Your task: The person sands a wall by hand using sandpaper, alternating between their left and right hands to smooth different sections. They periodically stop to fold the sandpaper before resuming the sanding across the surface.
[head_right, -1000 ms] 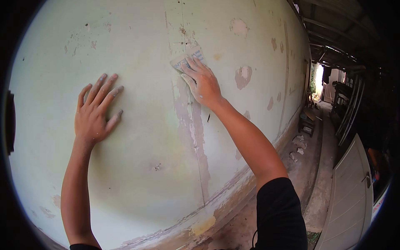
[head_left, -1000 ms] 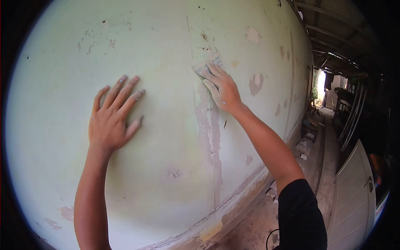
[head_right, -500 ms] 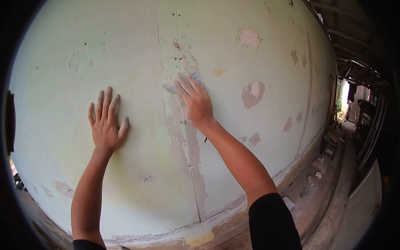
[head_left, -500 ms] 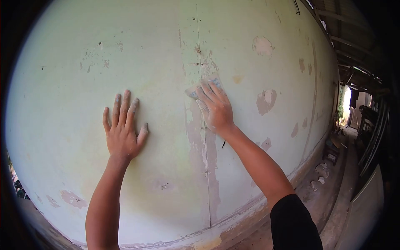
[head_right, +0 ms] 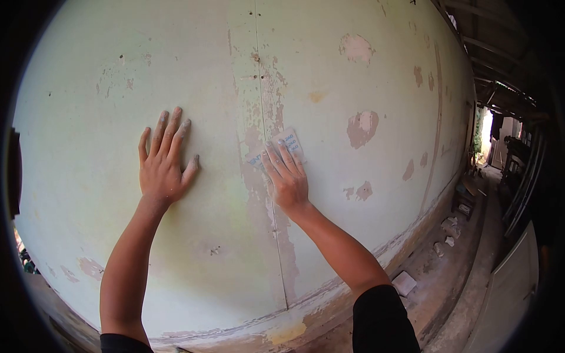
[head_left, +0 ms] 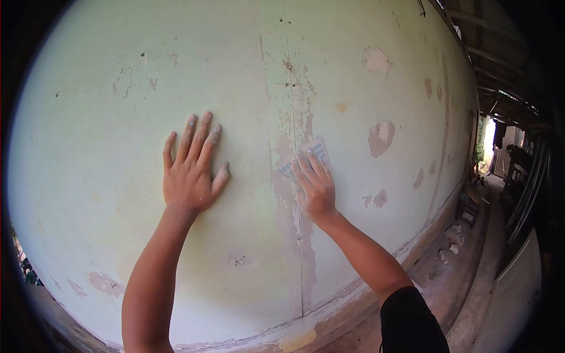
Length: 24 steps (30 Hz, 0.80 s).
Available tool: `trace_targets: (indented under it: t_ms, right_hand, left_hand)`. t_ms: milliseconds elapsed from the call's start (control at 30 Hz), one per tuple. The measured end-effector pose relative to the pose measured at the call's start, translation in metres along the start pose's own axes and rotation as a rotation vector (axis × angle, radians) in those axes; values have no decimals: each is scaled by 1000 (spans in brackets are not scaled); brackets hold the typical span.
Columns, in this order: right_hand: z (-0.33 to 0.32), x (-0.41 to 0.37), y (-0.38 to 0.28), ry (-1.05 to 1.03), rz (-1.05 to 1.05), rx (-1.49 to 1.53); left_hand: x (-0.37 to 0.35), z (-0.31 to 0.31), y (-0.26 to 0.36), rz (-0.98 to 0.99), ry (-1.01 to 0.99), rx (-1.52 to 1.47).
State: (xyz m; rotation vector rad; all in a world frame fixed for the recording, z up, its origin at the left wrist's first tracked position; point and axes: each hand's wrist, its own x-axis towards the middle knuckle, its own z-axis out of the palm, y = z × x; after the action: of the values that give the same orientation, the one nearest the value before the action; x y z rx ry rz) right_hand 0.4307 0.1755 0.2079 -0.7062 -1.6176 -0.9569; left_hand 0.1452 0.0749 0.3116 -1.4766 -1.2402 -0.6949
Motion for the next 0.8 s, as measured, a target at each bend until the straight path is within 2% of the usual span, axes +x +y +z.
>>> trace_targets:
  t_ms: [200,300,433,500,600,800]
  right_hand:
    - [-9,97,0,42,100,29]
    - [-11,79,-9,5,159,74]
    - [-7,-5,-30,-62,137,83]
    - [-8,-23,-35,-87,159,88]
    - [-3,-3,-23,-53,126,89]
    - [-14,94,-3,-16,172,66]
  left_hand:
    - [-1,3,-2,31,43,-48]
    - [-3,4,-4,45,42,-61]
    - [-6,5,-3,46,41,-77]
    - [-5,5,-3,39,47,-99]
    - [-4,3,-3,38,18,-108]
    - [-5,4,-4,48,43,-111]
